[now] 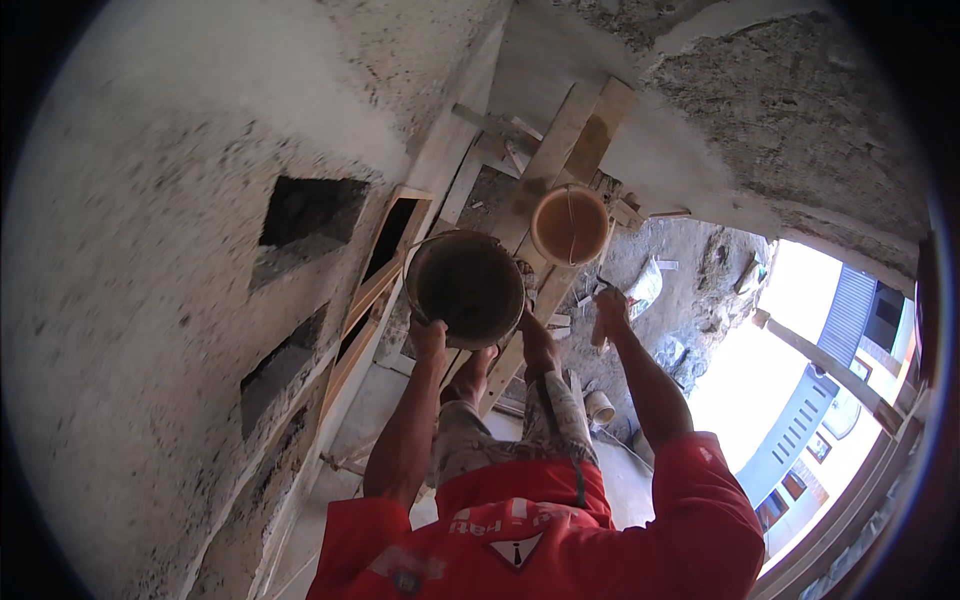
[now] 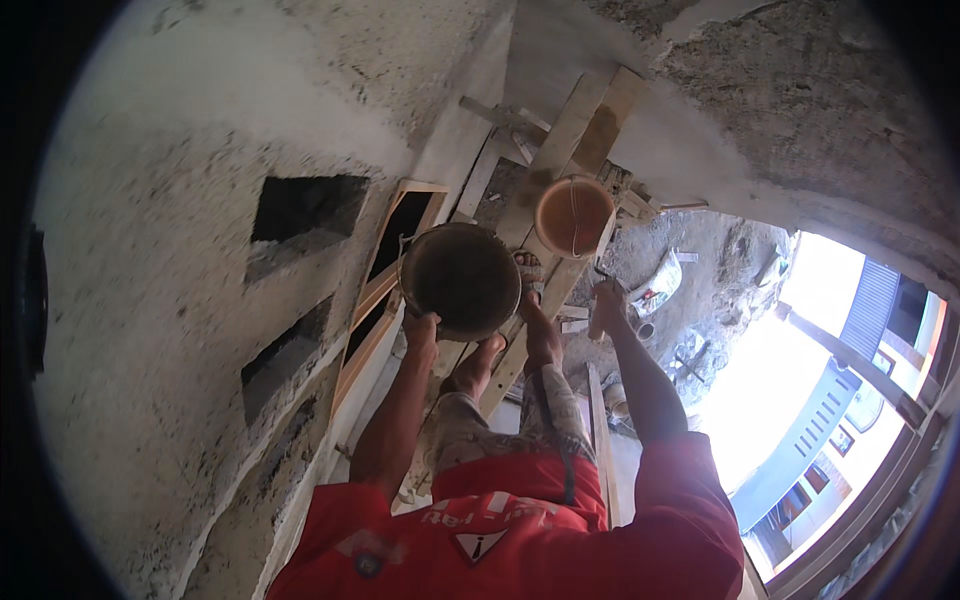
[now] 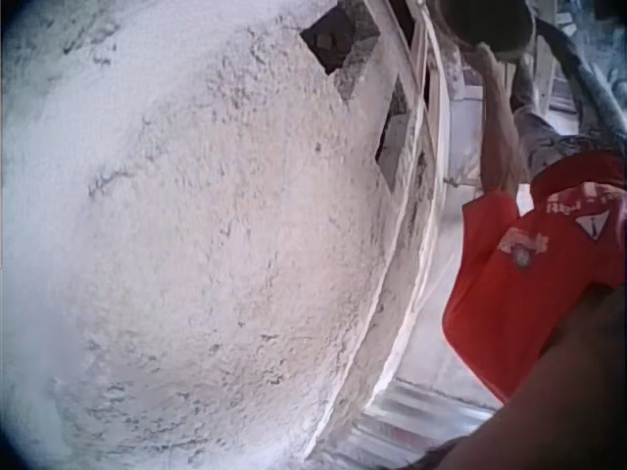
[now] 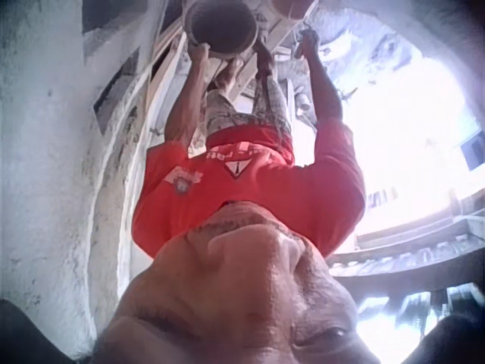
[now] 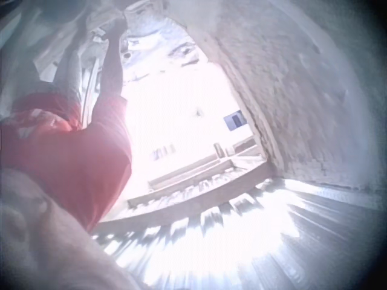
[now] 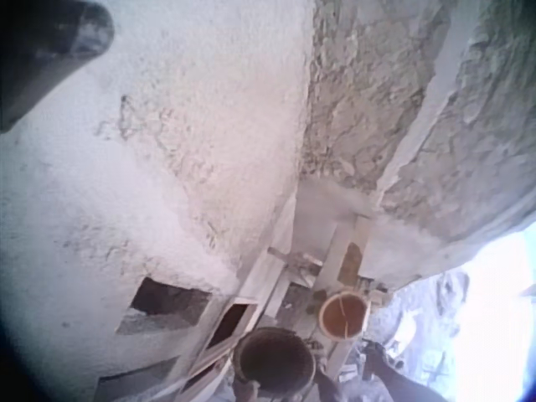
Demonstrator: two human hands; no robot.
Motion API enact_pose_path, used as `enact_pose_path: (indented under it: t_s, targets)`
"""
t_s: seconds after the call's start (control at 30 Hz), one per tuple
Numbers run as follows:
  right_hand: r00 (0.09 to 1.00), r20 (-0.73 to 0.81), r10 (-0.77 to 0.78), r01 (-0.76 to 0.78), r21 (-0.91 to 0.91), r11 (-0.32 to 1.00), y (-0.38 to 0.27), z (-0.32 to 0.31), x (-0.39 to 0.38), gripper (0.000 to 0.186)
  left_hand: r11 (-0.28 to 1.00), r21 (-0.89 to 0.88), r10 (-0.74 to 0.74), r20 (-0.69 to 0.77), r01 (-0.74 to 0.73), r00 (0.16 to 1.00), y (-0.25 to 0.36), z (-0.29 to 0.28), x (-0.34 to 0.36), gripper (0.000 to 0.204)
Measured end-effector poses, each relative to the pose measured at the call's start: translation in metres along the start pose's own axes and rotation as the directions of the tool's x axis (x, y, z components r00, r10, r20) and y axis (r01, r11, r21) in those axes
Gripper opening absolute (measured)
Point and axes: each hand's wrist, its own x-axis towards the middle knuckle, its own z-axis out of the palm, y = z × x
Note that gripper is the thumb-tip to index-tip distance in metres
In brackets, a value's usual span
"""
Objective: The person applies plaster to a wall around a window frame by scooping mortar from a bucket and smoothing it into gaps and onto the surface.
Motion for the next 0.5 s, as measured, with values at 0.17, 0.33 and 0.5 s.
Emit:
enact_pose_path:
  t_s: [0.17, 0.33, 0.5]
  targets:
    - [0.953, 0.024, 0.302, -0.257, 0.593, 0.763, 0.014, 0.091, 0.122, 0.017, 0.999, 0.033, 0.008, -0.065, -0.006, 0.998, -0.023, 0.027, 0.048, 0.065]
    - [0.94, -0.017, 0.341, -0.234, 0.696, 0.679, 0.047, 0.133, 0.172, 0.017, 0.998, 0.034, -0.052, -0.015, 0.052, 0.999, -0.029, 0.065, 0.086, 0.068]
    - [0.895, 0.068, 0.44, -0.338, 0.747, 0.572, 0.049, 0.133, 0.177, 0.026, 0.997, 0.068, -0.043, -0.02, 0.044, 0.999, -0.032, 0.078, 0.134, 0.069]
